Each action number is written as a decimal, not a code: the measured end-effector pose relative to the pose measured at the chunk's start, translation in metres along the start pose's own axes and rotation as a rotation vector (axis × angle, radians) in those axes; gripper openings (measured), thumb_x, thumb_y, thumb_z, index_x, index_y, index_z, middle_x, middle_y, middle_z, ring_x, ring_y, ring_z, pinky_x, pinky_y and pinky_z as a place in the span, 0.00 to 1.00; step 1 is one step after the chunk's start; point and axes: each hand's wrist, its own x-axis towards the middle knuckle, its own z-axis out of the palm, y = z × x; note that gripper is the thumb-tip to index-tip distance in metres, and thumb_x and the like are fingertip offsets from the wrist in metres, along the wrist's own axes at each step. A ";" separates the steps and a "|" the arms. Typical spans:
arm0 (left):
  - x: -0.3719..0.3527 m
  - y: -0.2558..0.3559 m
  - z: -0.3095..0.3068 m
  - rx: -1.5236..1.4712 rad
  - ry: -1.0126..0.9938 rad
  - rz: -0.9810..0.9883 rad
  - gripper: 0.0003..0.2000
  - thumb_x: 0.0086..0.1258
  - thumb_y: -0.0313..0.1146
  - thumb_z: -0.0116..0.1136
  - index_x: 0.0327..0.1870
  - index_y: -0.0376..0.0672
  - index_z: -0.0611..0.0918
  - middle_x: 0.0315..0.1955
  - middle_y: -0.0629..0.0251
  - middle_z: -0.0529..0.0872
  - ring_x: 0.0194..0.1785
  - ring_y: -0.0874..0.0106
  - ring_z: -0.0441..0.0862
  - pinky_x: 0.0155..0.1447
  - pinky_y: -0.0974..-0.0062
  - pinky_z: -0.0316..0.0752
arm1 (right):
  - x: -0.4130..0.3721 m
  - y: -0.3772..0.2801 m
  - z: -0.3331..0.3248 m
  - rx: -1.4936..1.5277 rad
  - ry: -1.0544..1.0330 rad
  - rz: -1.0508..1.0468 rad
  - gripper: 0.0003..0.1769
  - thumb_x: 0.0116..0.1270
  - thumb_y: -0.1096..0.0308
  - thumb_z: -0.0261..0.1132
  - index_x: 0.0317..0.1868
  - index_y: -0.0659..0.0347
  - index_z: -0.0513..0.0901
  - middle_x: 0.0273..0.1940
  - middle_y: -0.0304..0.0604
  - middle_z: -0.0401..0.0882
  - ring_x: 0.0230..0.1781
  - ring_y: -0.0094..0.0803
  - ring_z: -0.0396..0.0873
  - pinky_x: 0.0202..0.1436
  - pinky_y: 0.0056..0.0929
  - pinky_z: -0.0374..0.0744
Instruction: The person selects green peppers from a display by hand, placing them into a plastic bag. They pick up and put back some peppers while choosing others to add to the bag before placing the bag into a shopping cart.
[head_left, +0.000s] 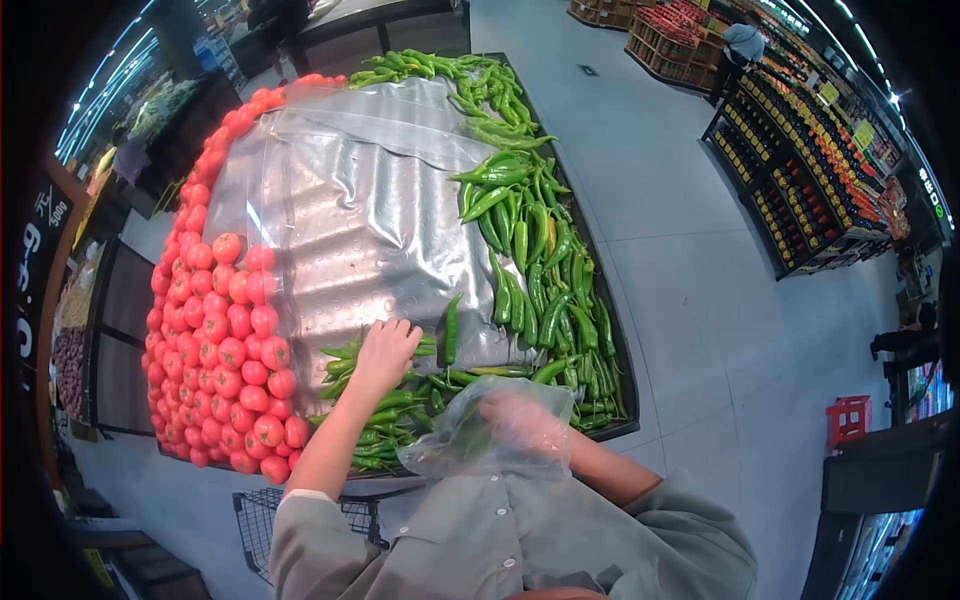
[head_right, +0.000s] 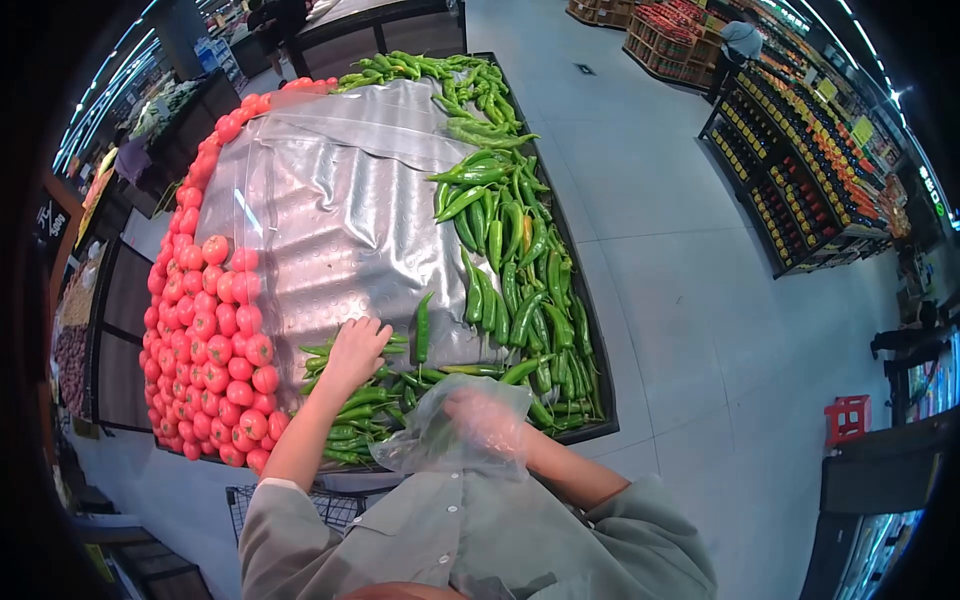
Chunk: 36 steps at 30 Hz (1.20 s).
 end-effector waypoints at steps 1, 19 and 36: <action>0.002 -0.001 0.001 -0.016 -0.021 -0.012 0.25 0.51 0.36 0.77 0.51 0.44 0.81 0.44 0.61 0.80 0.54 0.61 0.78 0.57 0.59 0.72 | 0.003 -0.001 0.005 -0.001 0.002 0.003 0.19 0.64 0.67 0.61 0.54 0.66 0.79 0.54 0.56 0.79 0.55 0.54 0.79 0.57 0.47 0.79; -0.056 0.136 0.009 -1.009 0.434 -0.560 0.10 0.62 0.30 0.72 0.37 0.35 0.84 0.40 0.54 0.86 0.45 0.57 0.84 0.53 0.64 0.78 | 0.043 -0.041 0.026 -0.222 -0.484 0.315 0.25 0.57 0.47 0.71 0.44 0.59 0.89 0.42 0.49 0.89 0.49 0.45 0.87 0.50 0.45 0.82; -0.084 0.145 0.031 -1.052 0.381 -0.659 0.07 0.66 0.28 0.69 0.37 0.35 0.84 0.34 0.58 0.86 0.37 0.65 0.84 0.46 0.71 0.78 | 0.047 -0.019 0.000 -0.104 -0.701 0.261 0.28 0.55 0.49 0.72 0.53 0.56 0.88 0.49 0.54 0.88 0.51 0.50 0.86 0.55 0.47 0.82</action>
